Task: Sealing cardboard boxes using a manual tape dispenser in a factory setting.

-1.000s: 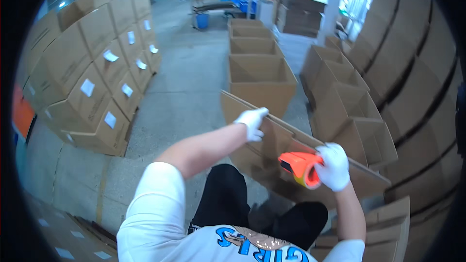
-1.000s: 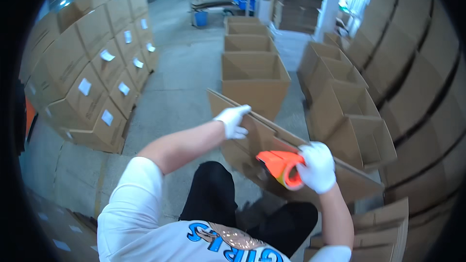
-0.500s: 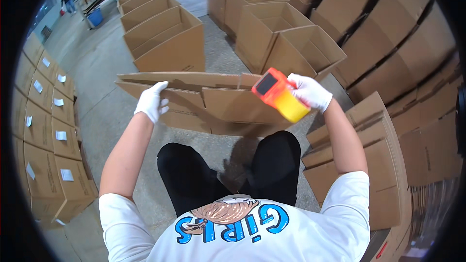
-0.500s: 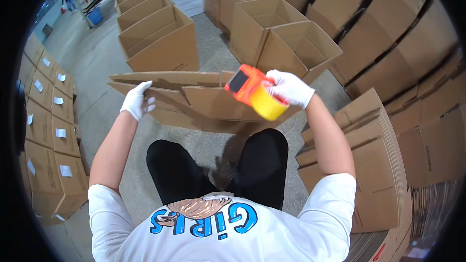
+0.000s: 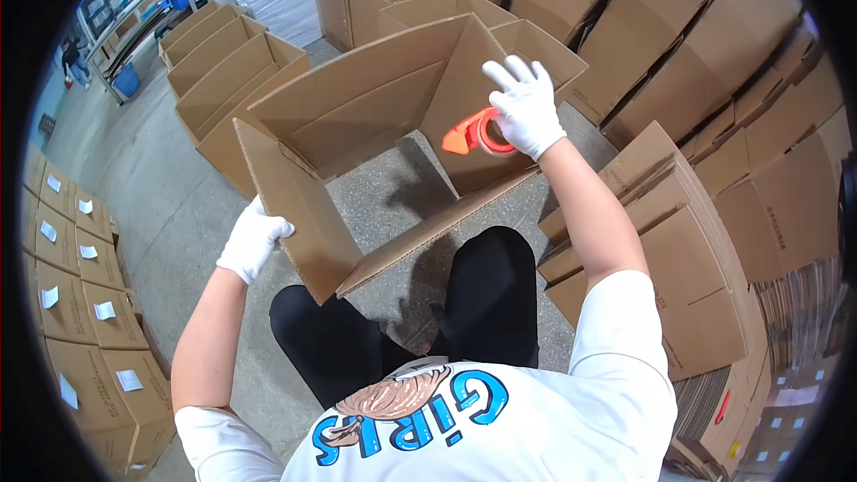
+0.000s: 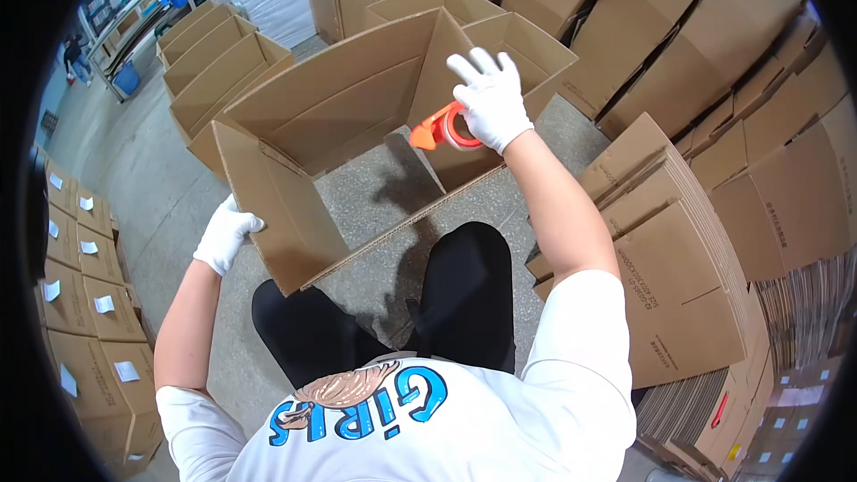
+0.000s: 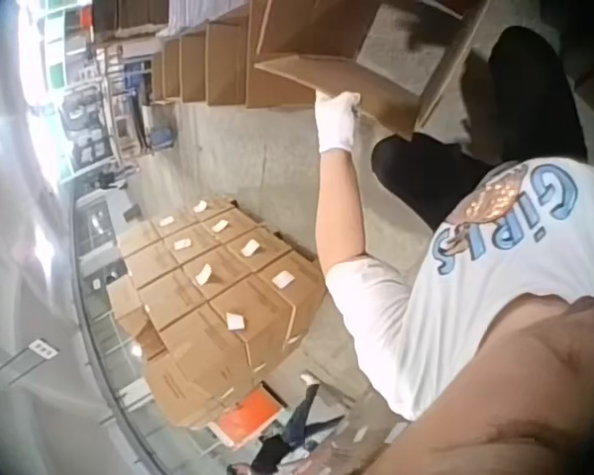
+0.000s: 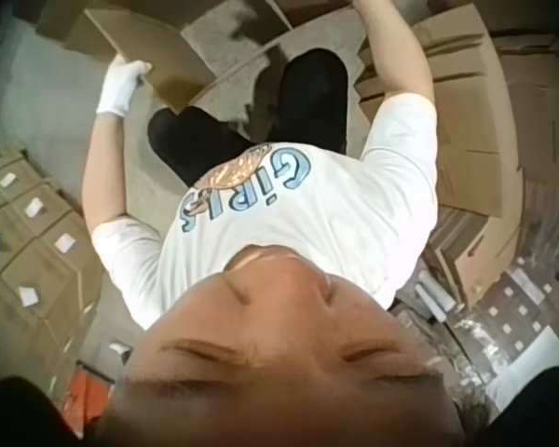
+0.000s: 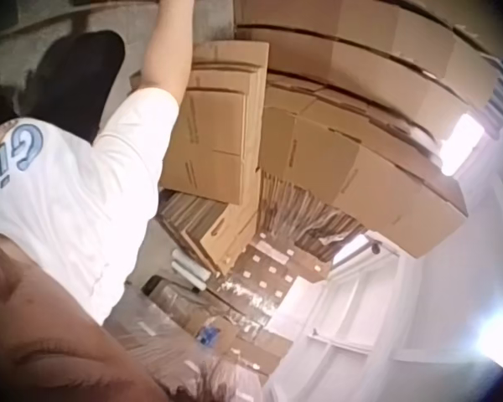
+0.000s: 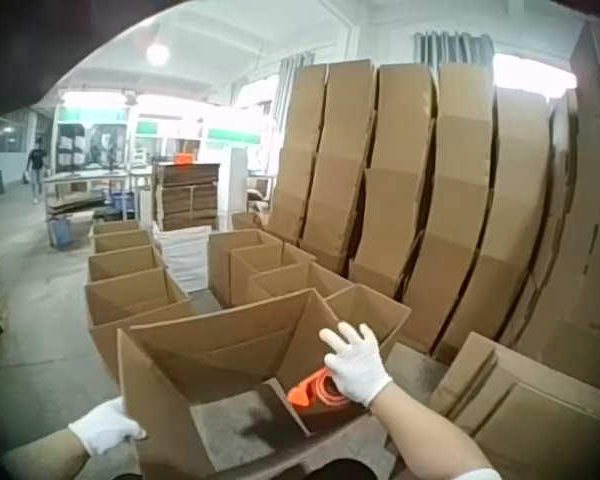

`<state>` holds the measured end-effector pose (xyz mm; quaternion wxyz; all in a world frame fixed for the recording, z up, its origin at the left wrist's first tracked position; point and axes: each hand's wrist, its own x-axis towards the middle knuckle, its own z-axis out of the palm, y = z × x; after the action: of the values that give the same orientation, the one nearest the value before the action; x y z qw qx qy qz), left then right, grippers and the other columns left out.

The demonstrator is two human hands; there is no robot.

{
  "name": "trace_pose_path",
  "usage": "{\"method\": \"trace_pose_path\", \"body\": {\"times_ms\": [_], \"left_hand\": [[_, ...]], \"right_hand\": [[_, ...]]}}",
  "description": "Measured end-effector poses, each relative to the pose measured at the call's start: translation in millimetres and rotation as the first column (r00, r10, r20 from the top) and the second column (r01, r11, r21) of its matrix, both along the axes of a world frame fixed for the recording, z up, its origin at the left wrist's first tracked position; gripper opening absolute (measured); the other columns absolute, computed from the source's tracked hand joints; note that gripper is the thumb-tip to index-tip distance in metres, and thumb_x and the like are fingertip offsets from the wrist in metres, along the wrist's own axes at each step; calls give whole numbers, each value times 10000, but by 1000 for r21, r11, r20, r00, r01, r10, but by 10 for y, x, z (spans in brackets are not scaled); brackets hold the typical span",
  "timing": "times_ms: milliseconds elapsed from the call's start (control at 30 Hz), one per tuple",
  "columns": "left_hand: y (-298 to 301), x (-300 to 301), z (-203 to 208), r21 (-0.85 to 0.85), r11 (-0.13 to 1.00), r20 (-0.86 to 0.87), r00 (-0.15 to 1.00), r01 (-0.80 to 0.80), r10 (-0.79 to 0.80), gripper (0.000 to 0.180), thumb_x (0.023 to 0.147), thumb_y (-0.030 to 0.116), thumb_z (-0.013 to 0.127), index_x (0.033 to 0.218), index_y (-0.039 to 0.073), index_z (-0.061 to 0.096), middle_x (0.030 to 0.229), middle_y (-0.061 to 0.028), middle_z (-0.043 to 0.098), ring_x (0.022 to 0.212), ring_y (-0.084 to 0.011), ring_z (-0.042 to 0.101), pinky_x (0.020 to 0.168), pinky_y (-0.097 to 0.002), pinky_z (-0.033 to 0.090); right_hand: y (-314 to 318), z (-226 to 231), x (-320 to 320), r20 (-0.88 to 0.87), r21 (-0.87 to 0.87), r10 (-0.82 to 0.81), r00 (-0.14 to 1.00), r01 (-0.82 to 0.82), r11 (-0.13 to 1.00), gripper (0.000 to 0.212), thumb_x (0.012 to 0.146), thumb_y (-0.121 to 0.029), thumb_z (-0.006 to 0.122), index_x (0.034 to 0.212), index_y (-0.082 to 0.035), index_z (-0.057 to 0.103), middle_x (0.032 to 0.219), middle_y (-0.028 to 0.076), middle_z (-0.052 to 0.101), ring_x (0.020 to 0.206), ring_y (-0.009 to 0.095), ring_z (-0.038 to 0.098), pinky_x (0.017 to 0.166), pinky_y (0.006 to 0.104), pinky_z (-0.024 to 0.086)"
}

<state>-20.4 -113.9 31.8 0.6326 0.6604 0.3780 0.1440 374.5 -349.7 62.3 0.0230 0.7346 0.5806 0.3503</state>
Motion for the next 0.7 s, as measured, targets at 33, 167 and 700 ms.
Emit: {"method": "trace_pose_path", "body": {"times_ms": [33, 167, 700], "left_hand": [[-15, 49, 11, 34, 999, -2, 999, 38, -38, 482, 722, 20, 584, 1203, 46, 566, 955, -40, 630, 812, -137, 594, 646, -277, 489], [222, 297, 146, 20, 1000, -47, 999, 0, 1, 367, 723, 42, 575, 1090, 19, 577, 844, -66, 627, 645, -155, 589, 509, -270, 477], [1133, 838, 128, 550, 579, -716, 697, 601, -43, 356, 795, 130, 528, 1088, -67, 575, 1033, -321, 636, 995, -439, 625, 866, -461, 479]], "right_hand": [[-55, -1, -3, 9, 119, -5, 1000, 4, 993, 205, 761, -235, 729, 868, -83, 641, 1366, 108, 516, 1146, 295, 556, 979, 466, 423], [-181, 34, -22, -749, -100, -367, 551, 455, 885, 301, 816, -315, 708, 1043, -129, 643, 1321, 142, 549, 1102, 373, 579, 865, 433, 498], [651, 190, -583, -757, -474, -415, 504, 14, 881, 346, 779, -327, 650, 941, -25, 691, 966, 217, 679, 919, 366, 647, 790, 423, 501]]}}
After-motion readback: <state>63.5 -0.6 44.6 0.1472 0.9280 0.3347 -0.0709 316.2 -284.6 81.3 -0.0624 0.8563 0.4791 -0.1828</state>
